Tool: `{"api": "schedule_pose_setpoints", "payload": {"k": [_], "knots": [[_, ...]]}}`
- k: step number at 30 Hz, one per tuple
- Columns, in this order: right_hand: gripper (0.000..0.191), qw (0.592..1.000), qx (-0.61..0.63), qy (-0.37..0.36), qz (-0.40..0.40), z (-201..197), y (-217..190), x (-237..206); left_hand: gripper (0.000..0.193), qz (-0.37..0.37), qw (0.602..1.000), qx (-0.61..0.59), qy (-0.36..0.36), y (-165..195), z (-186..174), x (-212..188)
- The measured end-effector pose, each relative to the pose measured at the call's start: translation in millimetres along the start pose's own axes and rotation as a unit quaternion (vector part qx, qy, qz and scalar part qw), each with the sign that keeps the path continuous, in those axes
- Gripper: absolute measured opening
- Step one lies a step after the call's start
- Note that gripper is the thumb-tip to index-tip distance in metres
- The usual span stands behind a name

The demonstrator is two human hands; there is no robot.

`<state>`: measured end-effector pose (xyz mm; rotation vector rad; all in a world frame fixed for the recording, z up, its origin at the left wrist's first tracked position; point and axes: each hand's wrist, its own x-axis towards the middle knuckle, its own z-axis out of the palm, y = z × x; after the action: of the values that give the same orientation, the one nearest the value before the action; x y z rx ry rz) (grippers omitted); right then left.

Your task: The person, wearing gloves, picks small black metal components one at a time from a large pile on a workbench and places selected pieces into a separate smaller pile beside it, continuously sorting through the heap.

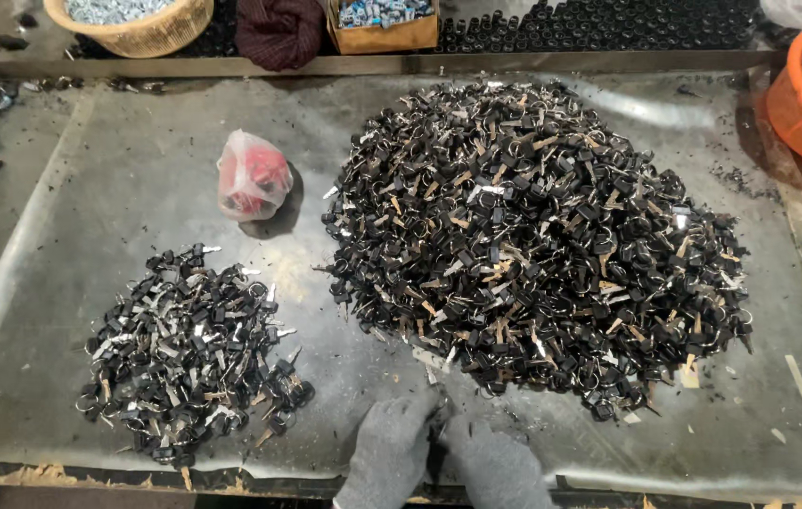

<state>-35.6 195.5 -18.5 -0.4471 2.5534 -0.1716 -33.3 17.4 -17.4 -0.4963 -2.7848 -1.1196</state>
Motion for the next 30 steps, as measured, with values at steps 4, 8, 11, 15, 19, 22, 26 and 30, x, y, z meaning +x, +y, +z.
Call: {"api": "schedule_pose_setpoints", "payload": {"k": [4,8,11,15,19,22,26,30], "knots": [[0.035,0.997,0.059,0.005,0.048,9,-5,-6,0.046,0.038,0.998,0.028,0.03,9,9,-8],[0.047,0.984,0.172,0.023,-0.03,-5,26,3,0.052,-0.03,0.999,-0.032,0.013,4,8,-12],[0.047,0.995,-0.004,0.012,-0.097,-3,32,7,0.02,-0.081,0.995,0.053,0.007,3,11,-13],[0.06,0.998,0.058,0.033,0.004,10,21,-11,0.015,-0.015,0.992,0.126,0.015,5,15,-19],[0.058,0.986,0.073,-0.111,0.096,4,12,-18,0.013,-0.077,0.996,0.049,0.017,5,11,-20],[0.04,0.991,0.06,-0.1,0.073,-3,1,-11,0.014,-0.036,0.998,0.034,0.024,8,6,-20],[0.028,0.991,0.106,-0.055,0.067,-6,-5,-13,0.012,-0.023,0.997,0.07,0.022,12,7,-20],[0.021,0.989,0.144,0.032,0.002,-14,3,-16,0.013,0.016,0.995,0.06,0.078,6,11,-21]]}}
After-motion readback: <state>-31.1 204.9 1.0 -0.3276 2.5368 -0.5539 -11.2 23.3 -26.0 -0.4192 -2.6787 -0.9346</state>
